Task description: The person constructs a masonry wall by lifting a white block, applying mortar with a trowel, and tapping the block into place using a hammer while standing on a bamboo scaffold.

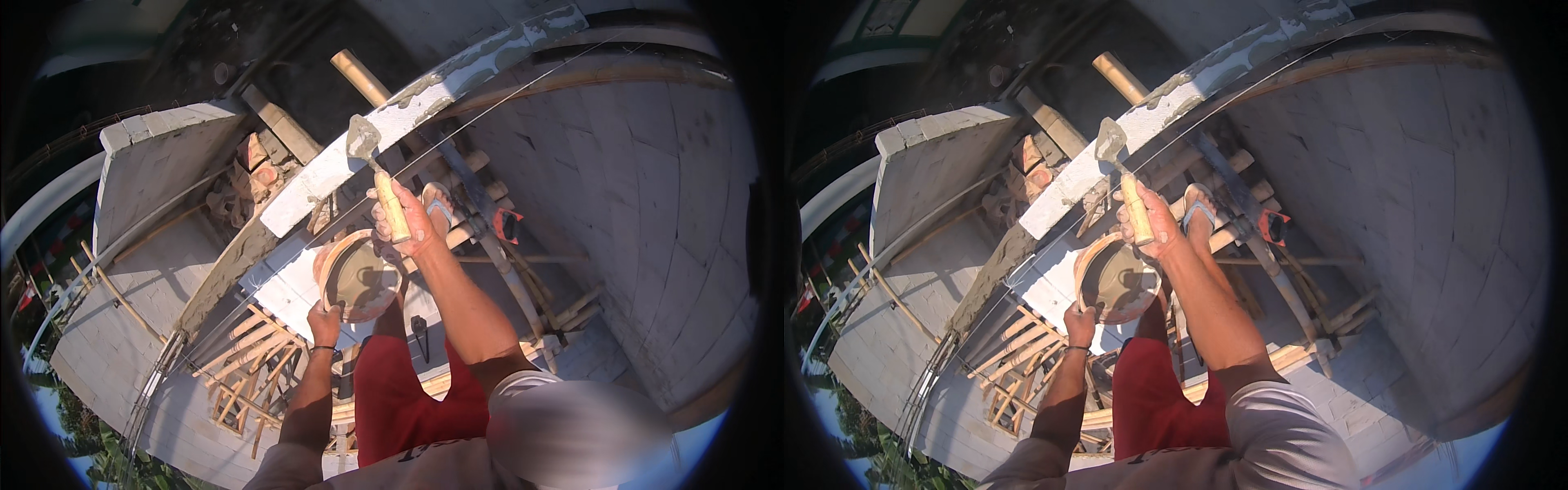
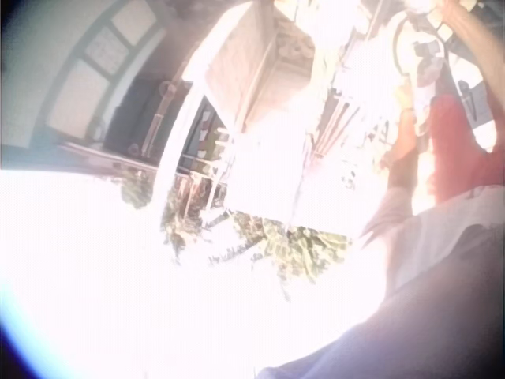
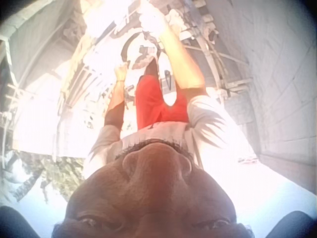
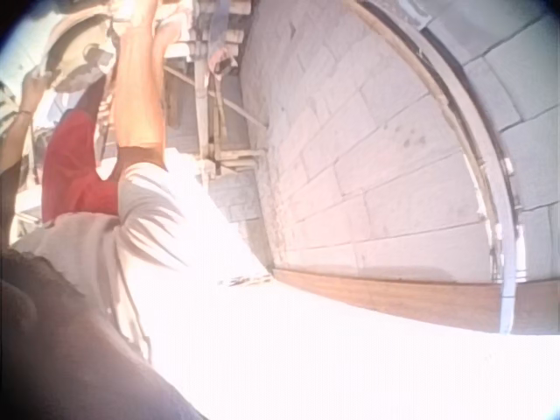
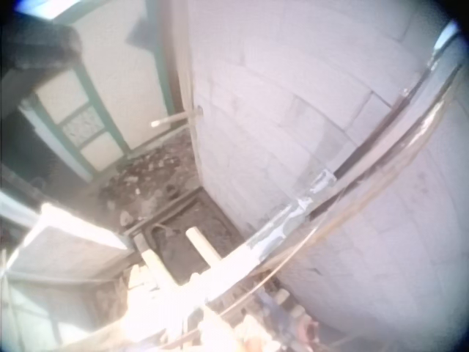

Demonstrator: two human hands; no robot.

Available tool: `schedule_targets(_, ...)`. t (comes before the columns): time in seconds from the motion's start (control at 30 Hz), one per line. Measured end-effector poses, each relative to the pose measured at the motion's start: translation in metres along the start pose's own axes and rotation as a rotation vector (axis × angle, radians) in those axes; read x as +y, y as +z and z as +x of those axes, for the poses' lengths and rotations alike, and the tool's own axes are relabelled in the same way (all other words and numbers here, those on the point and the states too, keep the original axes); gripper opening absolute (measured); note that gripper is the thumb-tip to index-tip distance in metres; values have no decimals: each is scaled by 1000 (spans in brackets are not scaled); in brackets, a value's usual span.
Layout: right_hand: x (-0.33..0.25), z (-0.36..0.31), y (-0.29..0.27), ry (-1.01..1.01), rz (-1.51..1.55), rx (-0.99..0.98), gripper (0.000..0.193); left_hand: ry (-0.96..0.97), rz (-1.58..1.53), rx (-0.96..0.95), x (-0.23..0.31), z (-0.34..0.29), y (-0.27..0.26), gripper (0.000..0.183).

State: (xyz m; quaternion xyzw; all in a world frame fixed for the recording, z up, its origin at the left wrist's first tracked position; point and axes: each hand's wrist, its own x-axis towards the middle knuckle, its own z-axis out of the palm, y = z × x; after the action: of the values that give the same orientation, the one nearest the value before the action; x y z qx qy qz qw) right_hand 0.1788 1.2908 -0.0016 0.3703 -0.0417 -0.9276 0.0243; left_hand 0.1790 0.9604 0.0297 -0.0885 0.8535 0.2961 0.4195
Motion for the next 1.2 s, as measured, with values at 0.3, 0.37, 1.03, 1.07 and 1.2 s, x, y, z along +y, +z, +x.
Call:
schedule_targets(0.3, 29, -124, -68, 293, -1160, 350, 46, -154, -330, -41, -50, 37, 29, 24)
schedule_targets(0.37, 42, -115, -89, 134, -1788, 324, 49, -224, -550, -26, -49, 47, 49, 23)
schedule_targets(1.03, 78, 14, -155, -83, -2404, 5, 66, -475, -1315, 170, -154, 86, 121, 49)
schedule_targets(1.07, 76, 16, -160, -134, -2406, -34, 69, -520, -1327, 165, -157, 88, 121, 57)
schedule_targets(1.2, 76, 24, -156, -74, -2481, -8, 64, -594, -1327, 125, -160, 86, 113, 60)
